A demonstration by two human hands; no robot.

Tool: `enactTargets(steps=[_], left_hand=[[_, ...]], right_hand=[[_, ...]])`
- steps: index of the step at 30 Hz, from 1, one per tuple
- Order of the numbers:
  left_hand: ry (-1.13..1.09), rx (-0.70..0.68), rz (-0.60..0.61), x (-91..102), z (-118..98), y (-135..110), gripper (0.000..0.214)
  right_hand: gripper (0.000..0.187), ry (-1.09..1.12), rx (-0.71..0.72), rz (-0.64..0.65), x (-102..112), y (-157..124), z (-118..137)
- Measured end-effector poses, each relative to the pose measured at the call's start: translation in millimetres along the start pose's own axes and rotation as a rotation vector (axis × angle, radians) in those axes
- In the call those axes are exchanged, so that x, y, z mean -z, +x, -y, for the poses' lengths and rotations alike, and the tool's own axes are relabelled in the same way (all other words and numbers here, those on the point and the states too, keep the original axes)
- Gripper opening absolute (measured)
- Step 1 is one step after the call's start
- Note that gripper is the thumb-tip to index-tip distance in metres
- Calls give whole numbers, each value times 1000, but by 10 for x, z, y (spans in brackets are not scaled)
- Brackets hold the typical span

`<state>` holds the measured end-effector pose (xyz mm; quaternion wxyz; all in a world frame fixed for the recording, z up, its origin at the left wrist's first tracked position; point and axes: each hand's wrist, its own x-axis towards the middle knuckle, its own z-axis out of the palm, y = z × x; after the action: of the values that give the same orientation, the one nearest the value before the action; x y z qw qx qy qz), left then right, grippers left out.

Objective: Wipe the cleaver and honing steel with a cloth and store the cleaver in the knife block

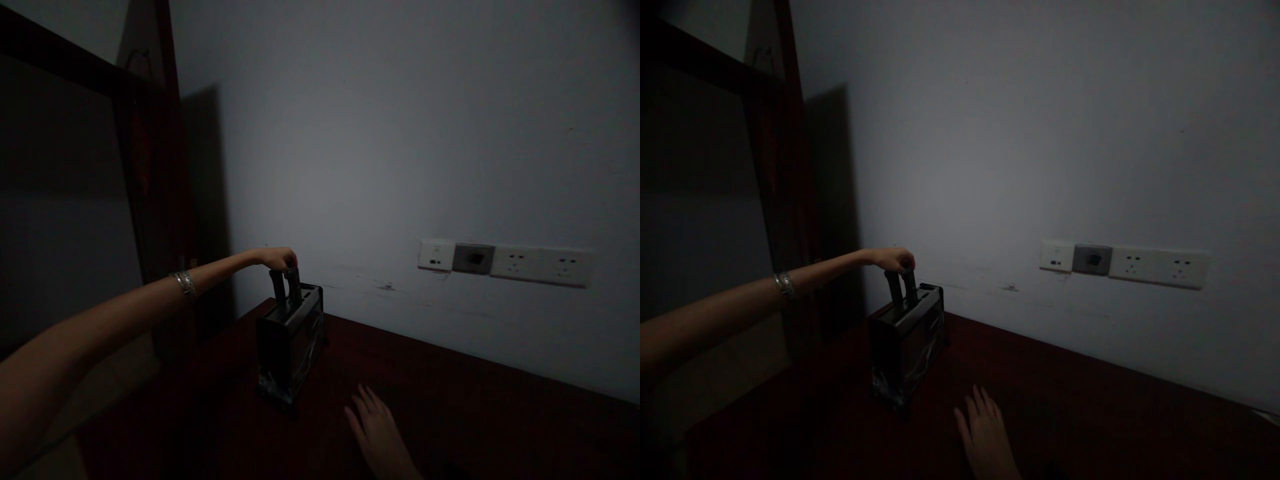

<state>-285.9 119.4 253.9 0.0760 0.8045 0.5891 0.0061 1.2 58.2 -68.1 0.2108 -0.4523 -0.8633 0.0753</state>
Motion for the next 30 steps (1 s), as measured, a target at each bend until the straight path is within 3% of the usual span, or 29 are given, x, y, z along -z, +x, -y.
enactTargets(steps=[5, 10, 17, 30], left_hand=[[-18, -11, -30, 35, 6, 12, 32], [-40, -20, -65, 211, 13, 18, 38], [-50, -38, -141, 664, -13, -44, 39], [-96, -13, -271, 1480, -148, -274, 45]], right_hand=[[54, 40, 38, -14, -57, -10, -41], [55, 37, 10, -24, -65, -10, -41], [58, 26, -11, 9, -20, 4, -12], [55, 50, -3, -42, -96, 16, -43]])
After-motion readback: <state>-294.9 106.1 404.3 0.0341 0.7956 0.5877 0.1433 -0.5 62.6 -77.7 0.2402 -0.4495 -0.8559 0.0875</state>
